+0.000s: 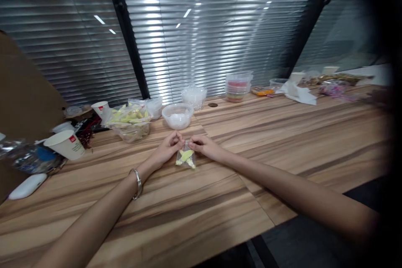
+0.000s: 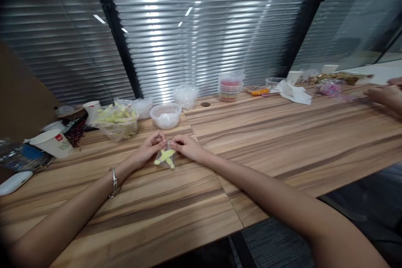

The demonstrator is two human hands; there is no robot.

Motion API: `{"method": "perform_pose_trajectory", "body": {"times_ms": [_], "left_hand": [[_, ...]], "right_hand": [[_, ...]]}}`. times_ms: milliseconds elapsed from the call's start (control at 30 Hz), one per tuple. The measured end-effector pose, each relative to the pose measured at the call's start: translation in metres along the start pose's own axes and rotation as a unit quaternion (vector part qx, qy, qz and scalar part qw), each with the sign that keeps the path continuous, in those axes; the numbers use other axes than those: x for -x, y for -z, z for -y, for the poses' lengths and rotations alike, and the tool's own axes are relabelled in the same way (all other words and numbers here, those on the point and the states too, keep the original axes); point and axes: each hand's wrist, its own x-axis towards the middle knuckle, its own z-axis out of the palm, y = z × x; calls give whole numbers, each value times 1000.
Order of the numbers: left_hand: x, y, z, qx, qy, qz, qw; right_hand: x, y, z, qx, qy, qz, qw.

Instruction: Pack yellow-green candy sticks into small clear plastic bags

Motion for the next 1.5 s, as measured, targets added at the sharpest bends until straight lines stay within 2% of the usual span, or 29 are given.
{"method": "perform_pose_trajectory", "body": {"times_ms": [167,300,433,633,767,933,1133,1400,1500], "left_hand": [[0,2,2,12,18,20,1000],[-2,2,6,-4,-6,-10,1000],[-3,2,4,-25,-19,-29,999],[-1,0,-3,-50,3,15,999],[1,-2,-6,-69,14,25,997],[1,-1,-4,-8,31,16,999],[2,2,-5,17,53,41,998],[4,0,-13,5,63,79,995],[3,0,-11,2,65,68,996]], "right_hand": [[1,0,-3,4,10,8,1000],[-1,2,-11,-14,-3,-3,1000],[-1,5,-8,-40,3,13,999],[-1,8,-6,-33,-2,36,999],[2,6,-2,-29,-10,42,999],[1,4,1,-52,9,51,997],[1,10,5,-77,4,102,992],[4,6,2,-57,8,30,998],[3,4,-1,-61,7,19,998]]}}
